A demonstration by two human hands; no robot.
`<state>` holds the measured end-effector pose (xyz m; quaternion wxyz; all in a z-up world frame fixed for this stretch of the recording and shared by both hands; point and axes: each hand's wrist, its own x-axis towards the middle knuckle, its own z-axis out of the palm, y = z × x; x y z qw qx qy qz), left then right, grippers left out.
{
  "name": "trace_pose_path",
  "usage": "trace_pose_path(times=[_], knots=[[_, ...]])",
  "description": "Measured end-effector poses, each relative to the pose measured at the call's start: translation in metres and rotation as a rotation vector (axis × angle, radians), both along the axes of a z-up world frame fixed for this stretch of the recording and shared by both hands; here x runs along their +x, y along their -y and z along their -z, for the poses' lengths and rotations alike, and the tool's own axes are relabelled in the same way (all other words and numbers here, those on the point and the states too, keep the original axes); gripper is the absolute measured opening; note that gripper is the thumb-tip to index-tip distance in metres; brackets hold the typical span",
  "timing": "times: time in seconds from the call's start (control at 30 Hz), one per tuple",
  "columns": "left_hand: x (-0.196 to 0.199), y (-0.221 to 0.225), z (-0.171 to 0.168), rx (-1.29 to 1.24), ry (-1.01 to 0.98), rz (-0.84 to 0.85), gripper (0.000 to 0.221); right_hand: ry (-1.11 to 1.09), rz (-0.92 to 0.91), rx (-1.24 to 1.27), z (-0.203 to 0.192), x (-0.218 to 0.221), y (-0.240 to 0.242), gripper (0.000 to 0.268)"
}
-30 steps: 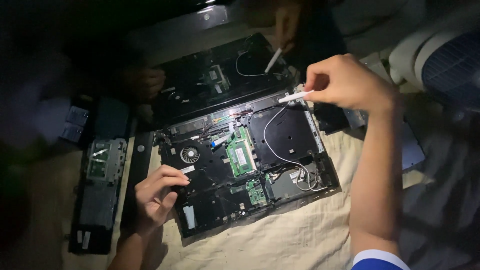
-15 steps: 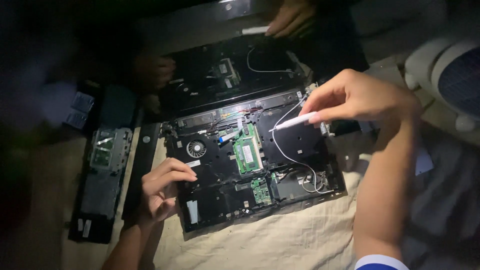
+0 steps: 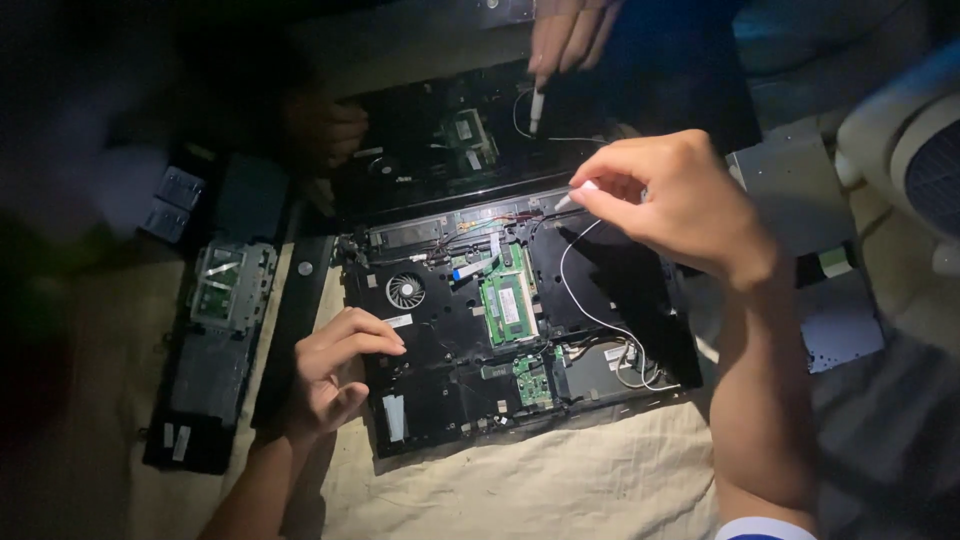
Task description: Disassembling a laptop by removing the battery, unscrewing internal components, and disconnecting ribbon cables.
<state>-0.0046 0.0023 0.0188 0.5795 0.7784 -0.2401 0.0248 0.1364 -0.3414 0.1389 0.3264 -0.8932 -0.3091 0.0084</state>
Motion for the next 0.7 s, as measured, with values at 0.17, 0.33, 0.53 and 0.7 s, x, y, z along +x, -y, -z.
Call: trace_pose_path(times=[0.17, 0.33, 0.53, 0.7], knots=[[0.004, -0.002, 0.012, -0.019, 0.032, -0.007, 0.074, -0.005, 0.009, -0.024, 0.014, 0.008, -0.005, 0.014], [0.006, -0.006, 0.031, -0.115, 0.09, 0.007, 0.072, -0.147, 0.037, -0.119, 0.016, 0.015, -0.004, 0.007], [0.007, -0.007, 0.028, -0.098, 0.095, 0.013, 0.069, 0.172, 0.243, -0.422, 0.039, 0.009, -0.002, 0.035], [0.009, -0.008, 0.026, -0.076, 0.096, 0.028, 0.066, 0.266, 0.231, -0.437, 0.045, 0.008, -0.011, 0.038]])
